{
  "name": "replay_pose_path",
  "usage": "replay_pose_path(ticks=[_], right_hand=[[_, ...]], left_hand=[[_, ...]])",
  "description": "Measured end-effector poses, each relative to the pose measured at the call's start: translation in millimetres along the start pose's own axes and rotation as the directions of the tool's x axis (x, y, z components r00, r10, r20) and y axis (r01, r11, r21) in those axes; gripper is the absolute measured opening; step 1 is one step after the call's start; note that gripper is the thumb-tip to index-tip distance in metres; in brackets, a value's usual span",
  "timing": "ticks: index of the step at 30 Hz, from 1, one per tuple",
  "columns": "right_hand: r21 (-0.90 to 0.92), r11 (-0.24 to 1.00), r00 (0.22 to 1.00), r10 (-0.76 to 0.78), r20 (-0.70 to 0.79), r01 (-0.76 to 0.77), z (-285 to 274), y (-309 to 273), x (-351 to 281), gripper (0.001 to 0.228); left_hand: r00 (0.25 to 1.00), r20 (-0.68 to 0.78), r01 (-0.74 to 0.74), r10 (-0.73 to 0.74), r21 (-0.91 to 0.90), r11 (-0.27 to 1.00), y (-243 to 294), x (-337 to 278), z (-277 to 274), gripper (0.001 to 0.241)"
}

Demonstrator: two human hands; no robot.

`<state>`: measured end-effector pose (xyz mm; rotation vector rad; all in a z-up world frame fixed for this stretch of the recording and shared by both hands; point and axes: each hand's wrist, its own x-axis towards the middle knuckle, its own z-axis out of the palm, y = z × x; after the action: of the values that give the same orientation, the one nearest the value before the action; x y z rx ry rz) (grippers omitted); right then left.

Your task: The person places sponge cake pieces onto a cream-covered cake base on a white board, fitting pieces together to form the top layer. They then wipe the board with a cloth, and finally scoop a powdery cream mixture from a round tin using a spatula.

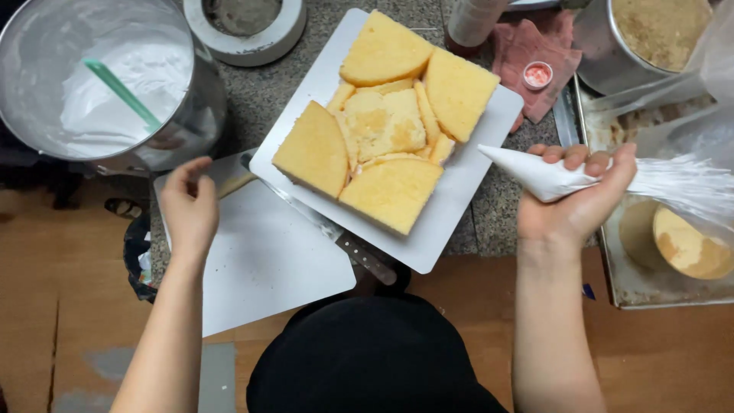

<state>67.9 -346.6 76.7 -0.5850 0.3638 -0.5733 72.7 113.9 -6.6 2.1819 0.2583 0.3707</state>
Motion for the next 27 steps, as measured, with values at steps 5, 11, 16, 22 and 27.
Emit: replay_pose_path(ticks=[5, 11, 16, 22, 27], right_hand=[[0.007, 0.999, 0.999, 0.043, 0.027, -0.043, 6, -5, 5, 0.036], [-0.049, 0.998, 0.996, 0.04, 0.076, -0.036, 10, 2, -6, 0.037], [-0.06, 0.997, 0.995, 0.061, 0.081, -0.056, 10, 4, -12, 0.037], [-0.123, 0.989, 0.98, 0.106, 0.166, -0.086, 2, 7, -17, 0.035], [-0.176, 0.983, 0.981, 0.081, 0.174, -0.05, 26, 15, -40, 0.041]], left_hand=[[0.997, 0.012, 0.069, -0.075, 0.276, 0.959, -86, -20, 12, 0.036], [0.998, -0.055, 0.062, -0.043, 0.406, 0.912, -107, -19, 10, 0.04], [0.992, -0.118, -0.011, 0.048, 0.298, 0.954, -145, -5, 15, 0.033], [0.995, -0.01, 0.099, -0.099, 0.213, 0.972, -144, 1, 13, 0.027], [0.998, 0.051, 0.023, -0.044, 0.354, 0.935, -139, 12, 24, 0.025]])
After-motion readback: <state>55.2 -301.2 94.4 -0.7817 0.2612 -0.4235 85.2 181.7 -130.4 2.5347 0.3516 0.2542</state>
